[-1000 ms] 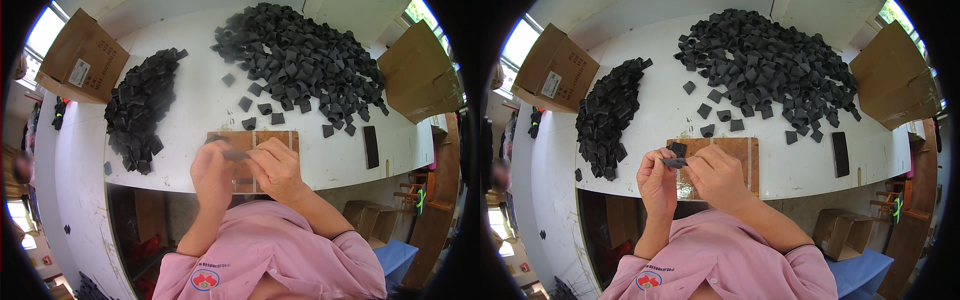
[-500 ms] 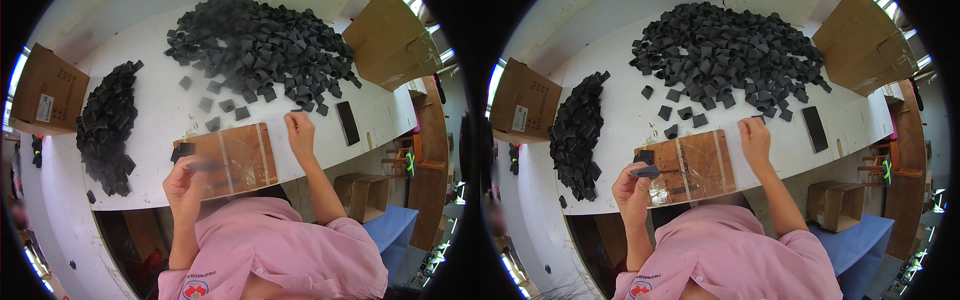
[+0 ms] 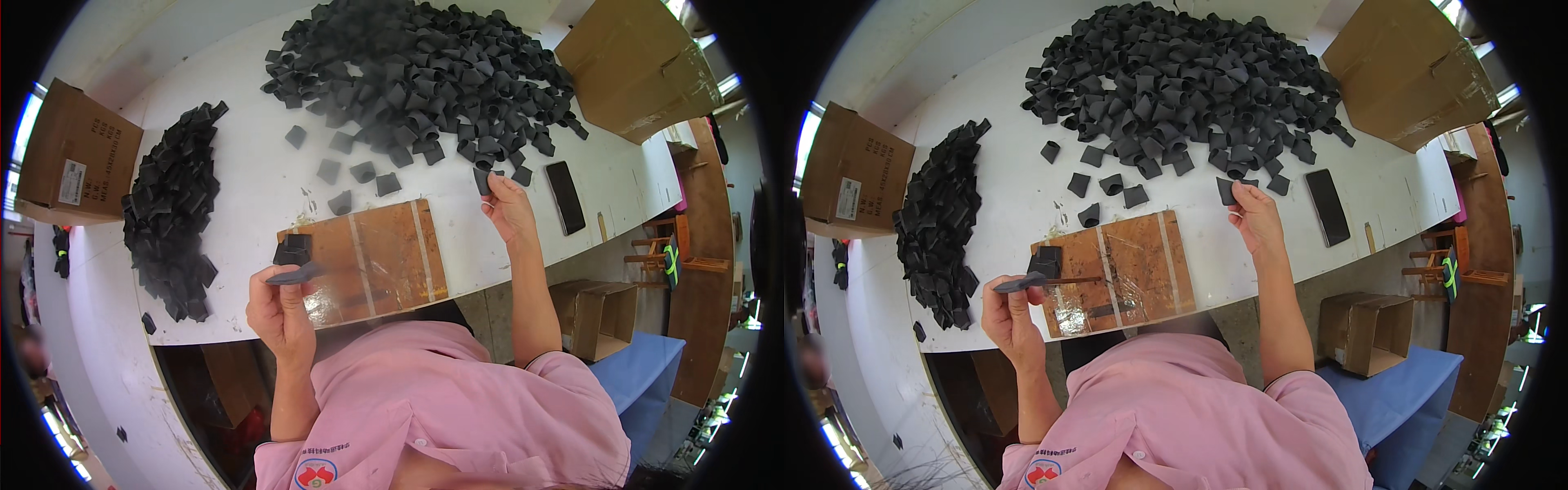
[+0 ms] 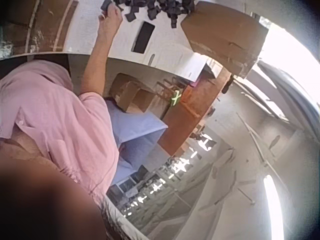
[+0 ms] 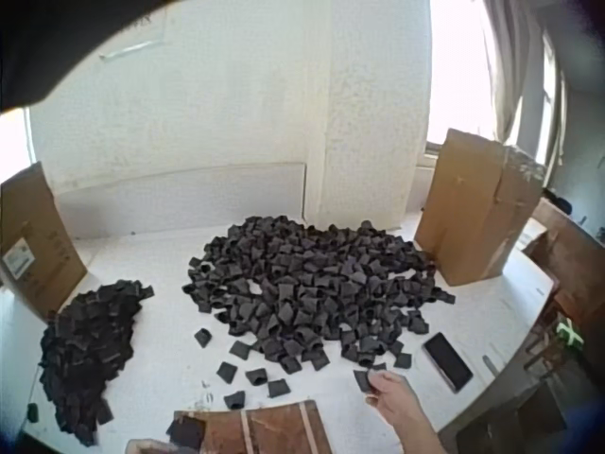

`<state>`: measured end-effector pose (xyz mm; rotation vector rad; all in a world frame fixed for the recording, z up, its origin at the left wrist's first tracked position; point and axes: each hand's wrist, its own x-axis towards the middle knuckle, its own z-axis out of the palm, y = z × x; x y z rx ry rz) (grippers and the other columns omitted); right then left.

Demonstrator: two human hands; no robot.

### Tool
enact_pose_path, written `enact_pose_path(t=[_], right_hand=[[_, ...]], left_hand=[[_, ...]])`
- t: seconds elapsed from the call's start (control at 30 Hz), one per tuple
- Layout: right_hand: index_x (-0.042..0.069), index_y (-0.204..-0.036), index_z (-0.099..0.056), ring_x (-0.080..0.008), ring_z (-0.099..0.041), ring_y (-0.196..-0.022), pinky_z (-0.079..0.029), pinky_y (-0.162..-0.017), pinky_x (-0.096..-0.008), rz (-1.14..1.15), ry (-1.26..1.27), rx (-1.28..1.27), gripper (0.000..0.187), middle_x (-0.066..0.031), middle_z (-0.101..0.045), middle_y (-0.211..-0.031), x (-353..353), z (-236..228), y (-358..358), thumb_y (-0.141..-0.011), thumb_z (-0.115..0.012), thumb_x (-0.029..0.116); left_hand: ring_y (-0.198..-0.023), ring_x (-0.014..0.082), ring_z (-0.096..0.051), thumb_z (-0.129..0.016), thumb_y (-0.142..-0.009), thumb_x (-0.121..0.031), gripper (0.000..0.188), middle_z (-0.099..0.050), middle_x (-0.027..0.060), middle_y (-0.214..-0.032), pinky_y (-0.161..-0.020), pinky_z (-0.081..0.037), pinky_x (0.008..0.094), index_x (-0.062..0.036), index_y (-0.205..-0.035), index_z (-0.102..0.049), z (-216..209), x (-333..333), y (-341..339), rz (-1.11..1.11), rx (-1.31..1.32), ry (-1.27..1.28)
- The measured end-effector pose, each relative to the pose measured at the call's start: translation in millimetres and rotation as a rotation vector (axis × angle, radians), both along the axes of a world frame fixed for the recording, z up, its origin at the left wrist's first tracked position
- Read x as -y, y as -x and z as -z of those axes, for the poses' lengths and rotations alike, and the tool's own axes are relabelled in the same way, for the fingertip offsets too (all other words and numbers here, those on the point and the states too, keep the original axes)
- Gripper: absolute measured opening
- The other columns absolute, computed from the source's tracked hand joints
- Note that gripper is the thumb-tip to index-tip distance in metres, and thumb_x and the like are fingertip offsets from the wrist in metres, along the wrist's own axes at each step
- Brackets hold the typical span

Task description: The recorder is inspecting and cleaning small grey foam parts, possibly for sports or recreation equipment, by removing excess material with their hands and placing them on a table.

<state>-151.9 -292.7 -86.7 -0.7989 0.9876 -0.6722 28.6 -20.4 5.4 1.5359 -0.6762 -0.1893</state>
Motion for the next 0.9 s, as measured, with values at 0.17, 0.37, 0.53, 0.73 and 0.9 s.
enact_pose_path(t=[0.17, 0.37, 0.53, 0.73, 0.9], right_hand=[[0.009, -0.080, -0.057, -0.0097, -0.053, -0.064, -0.040, -0.051, -0.0210, -0.061, -0.030, 0.204, 0.011, 0.0008, -0.056, -0.070, -34, -43, -12, -0.081, -0.062, 0.020], [0.005, -0.079, -0.055, -0.0115, -0.051, -0.064, -0.040, -0.050, -0.0212, -0.292, -0.145, 0.448, 0.015, -0.0022, -0.055, -0.073, -73, -77, -35, -0.081, -0.061, 0.018], [0.002, -0.082, -0.060, -0.0061, -0.051, -0.055, -0.042, -0.048, -0.0178, -0.406, -0.076, 0.374, 0.013, -0.0021, -0.059, -0.071, -97, -91, -48, -0.083, -0.058, 0.015], [0.003, -0.083, -0.060, -0.0050, -0.051, -0.059, -0.042, -0.051, -0.0175, -0.558, -0.105, 0.432, 0.014, -0.0014, -0.059, -0.073, -120, -109, -61, -0.084, -0.059, 0.018], [0.003, -0.084, -0.060, -0.0048, -0.051, -0.062, -0.042, -0.054, -0.0179, -0.622, -0.085, 0.383, 0.016, -0.0014, -0.059, -0.074, -136, -127, -72, -0.086, -0.055, 0.018]], left_hand=[[-0.059, 0.0102, -0.050, -0.048, -0.089, -0.010, 0.013, -0.058, 0.0100, -0.080, -0.055, -0.041, 0.0212, 0.0025, -0.089, -0.050, -32, 19, -20, 0.078, -0.183, 0.266], [-0.091, 0.0162, -0.054, -0.053, -0.085, -0.009, 0.035, -0.054, 0.0142, -0.104, -0.076, -0.043, 0.0259, 0.0026, -0.117, -0.046, -29, 58, -49, 0.002, 0.147, -0.083], [-0.090, 0.0230, -0.053, -0.059, -0.069, 0.000, 0.038, -0.054, 0.0135, -0.103, -0.077, -0.043, 0.0292, -0.0023, -0.107, -0.054, -50, 30, -12, 0.174, 0.521, -0.041], [-0.091, 0.0303, -0.052, -0.068, -0.061, -0.006, 0.032, -0.055, 0.0135, -0.101, -0.076, -0.043, 0.0355, -0.0083, -0.093, -0.062, -59, 27, -5, 0.361, 0.716, -0.148], [-0.088, 0.0285, -0.054, -0.067, -0.067, -0.003, 0.018, -0.059, 0.0119, -0.091, -0.077, -0.043, 0.0346, -0.0017, -0.083, -0.059, -56, 12, -7, 0.235, 0.626, 0.013]])
